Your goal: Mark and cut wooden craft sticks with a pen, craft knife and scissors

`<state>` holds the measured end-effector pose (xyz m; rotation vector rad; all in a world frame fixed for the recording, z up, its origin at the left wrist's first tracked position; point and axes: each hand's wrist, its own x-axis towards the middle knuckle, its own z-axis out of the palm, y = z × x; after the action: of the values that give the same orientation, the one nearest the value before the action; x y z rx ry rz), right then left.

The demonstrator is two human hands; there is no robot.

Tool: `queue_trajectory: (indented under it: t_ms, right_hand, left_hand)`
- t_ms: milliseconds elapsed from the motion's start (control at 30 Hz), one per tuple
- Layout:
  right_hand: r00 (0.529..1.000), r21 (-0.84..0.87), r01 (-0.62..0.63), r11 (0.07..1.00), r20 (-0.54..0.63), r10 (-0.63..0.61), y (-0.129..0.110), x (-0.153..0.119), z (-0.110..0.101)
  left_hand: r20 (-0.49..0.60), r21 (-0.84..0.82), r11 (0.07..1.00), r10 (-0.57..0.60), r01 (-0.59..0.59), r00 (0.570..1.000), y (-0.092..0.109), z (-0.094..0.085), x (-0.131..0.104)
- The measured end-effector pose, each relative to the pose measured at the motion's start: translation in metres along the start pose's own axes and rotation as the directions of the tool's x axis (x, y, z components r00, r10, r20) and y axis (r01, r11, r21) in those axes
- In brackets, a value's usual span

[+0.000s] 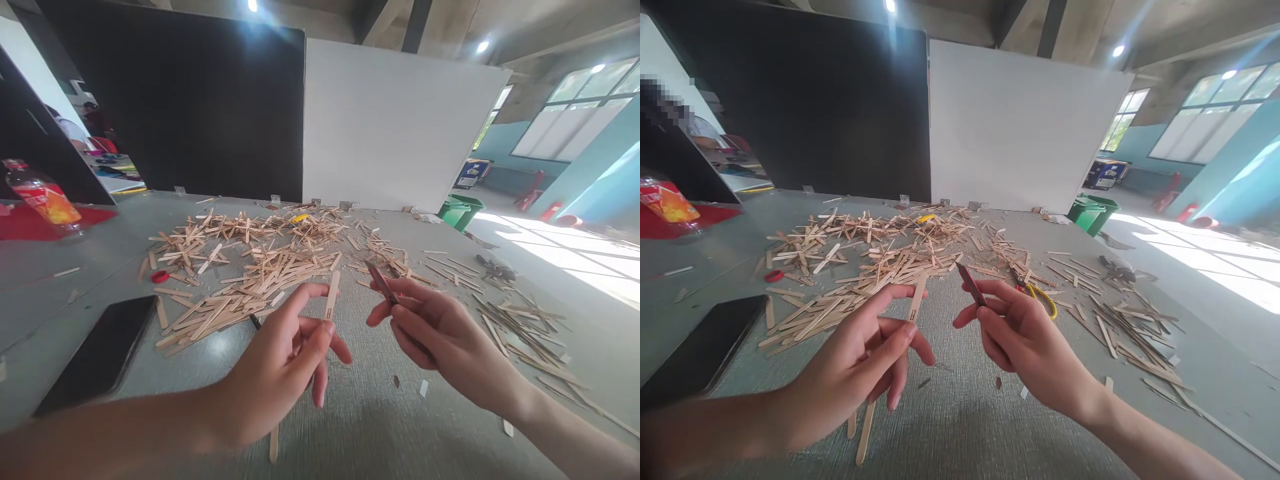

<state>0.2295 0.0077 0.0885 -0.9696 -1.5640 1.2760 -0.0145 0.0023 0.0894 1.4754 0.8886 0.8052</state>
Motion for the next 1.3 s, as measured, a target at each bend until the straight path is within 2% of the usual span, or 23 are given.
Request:
queue_trajectory:
  t_ms: [67, 167, 267, 367, 467, 567, 767, 1067, 1300]
  right_hand:
    - [1.000, -0.154, 0.013, 0.988, 0.005, -0.013, -0.002, -0.004, 0.000]
    - [0.999, -0.396, 0.052, 0.917, 0.020, -0.048, -0.008, -0.011, 0.001]
    - [0.980, -0.579, 0.195, 0.792, 0.080, -0.183, -0.014, -0.019, 0.004]
    - [0.936, -0.698, 0.333, 0.633, 0.163, -0.313, -0.019, -0.022, 0.005]
    - [0.897, -0.737, 0.408, 0.538, 0.217, -0.384, -0.020, -0.023, 0.004]
    - [0.872, -0.740, 0.457, 0.493, 0.264, -0.412, -0.018, -0.026, 0.000]
    - [0.876, -0.773, 0.469, 0.428, 0.344, -0.339, -0.006, -0.036, -0.009]
    - [0.863, -0.776, 0.487, 0.400, 0.358, -0.357, -0.007, -0.038, -0.010]
    - [0.853, -0.799, 0.497, 0.339, 0.377, -0.362, -0.010, -0.036, -0.009]
  left_hand:
    - [0.001, -0.010, 1.000, -0.001, 0.001, 1.000, 0.000, 0.000, 0.000]
    - [-0.006, -0.029, 1.000, 0.002, -0.002, 1.000, 0.000, 0.001, -0.001]
    - [-0.016, -0.051, 0.999, 0.007, -0.008, 1.000, 0.000, 0.002, -0.001]
    - [-0.013, -0.060, 0.998, 0.011, -0.012, 1.000, 0.000, 0.003, -0.001]
    - [-0.009, -0.068, 0.997, 0.030, -0.030, 1.000, 0.002, 0.003, -0.001]
    - [-0.002, -0.071, 0.997, 0.034, -0.034, 0.999, 0.002, 0.003, -0.003]
    - [0.006, -0.069, 0.997, 0.041, -0.041, 0.999, -0.001, 0.003, -0.006]
    - [0.019, -0.034, 0.996, 0.079, -0.078, 0.997, -0.003, 0.003, -0.005]
    - [0.023, 0.017, 0.995, 0.093, -0.094, 0.995, -0.004, 0.003, -0.003]
